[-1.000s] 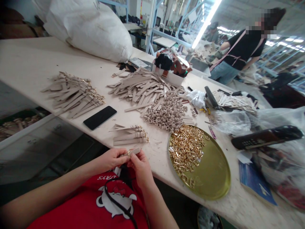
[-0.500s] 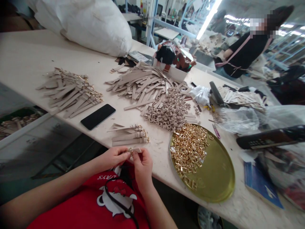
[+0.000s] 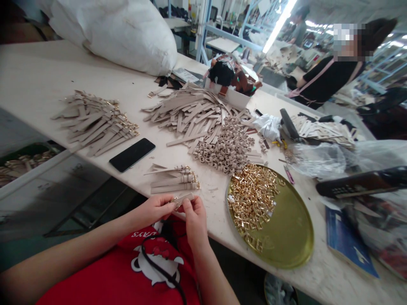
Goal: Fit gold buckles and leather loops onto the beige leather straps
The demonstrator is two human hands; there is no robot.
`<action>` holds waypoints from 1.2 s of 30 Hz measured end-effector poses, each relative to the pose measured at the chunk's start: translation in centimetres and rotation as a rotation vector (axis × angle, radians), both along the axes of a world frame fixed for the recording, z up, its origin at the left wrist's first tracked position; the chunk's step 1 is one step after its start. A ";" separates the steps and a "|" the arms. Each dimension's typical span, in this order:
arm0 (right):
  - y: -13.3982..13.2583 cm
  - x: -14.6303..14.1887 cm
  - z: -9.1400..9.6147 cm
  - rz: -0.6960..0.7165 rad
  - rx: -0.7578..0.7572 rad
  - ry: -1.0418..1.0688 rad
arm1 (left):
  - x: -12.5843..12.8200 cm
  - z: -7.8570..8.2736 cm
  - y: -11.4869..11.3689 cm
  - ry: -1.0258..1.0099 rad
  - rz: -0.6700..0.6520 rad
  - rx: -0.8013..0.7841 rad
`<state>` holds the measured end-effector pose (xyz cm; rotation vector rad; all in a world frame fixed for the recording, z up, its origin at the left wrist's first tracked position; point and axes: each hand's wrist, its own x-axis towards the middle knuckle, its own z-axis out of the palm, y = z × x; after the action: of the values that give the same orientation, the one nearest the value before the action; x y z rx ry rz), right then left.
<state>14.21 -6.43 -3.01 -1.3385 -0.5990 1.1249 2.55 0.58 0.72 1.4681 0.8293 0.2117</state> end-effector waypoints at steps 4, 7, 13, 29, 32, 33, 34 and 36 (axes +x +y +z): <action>-0.7 -0.1 0.7 0.003 0.016 -0.205 | -0.2 0.1 -0.5 0.006 0.005 0.034; -1.5 -0.2 1.5 0.003 0.123 -0.531 | -0.6 0.2 -0.9 0.026 0.008 0.104; -2.0 -0.1 2.3 0.052 0.064 -0.383 | -1.5 0.5 -1.1 -0.018 -0.086 0.099; 9.2 12.7 -1.0 -0.009 -0.421 -1.516 | 1.9 -0.7 2.8 0.087 -0.039 0.229; 10.3 13.4 -2.0 -0.009 -0.491 -1.564 | 2.5 -1.2 3.4 0.097 -0.070 0.196; 10.3 13.4 -2.2 -0.004 -0.508 -1.579 | 2.6 -1.4 3.6 0.099 -0.073 0.186; 10.1 13.4 -2.3 0.002 -0.521 -1.590 | 2.7 -1.5 3.6 0.100 -0.073 0.180; 9.7 13.3 -2.4 0.012 -0.534 -1.607 | 2.9 -1.7 3.7 0.101 -0.072 0.176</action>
<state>27.54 3.31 -5.37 -2.6058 -1.4632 -0.0743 5.41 4.24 -1.00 1.6819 0.8541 0.1600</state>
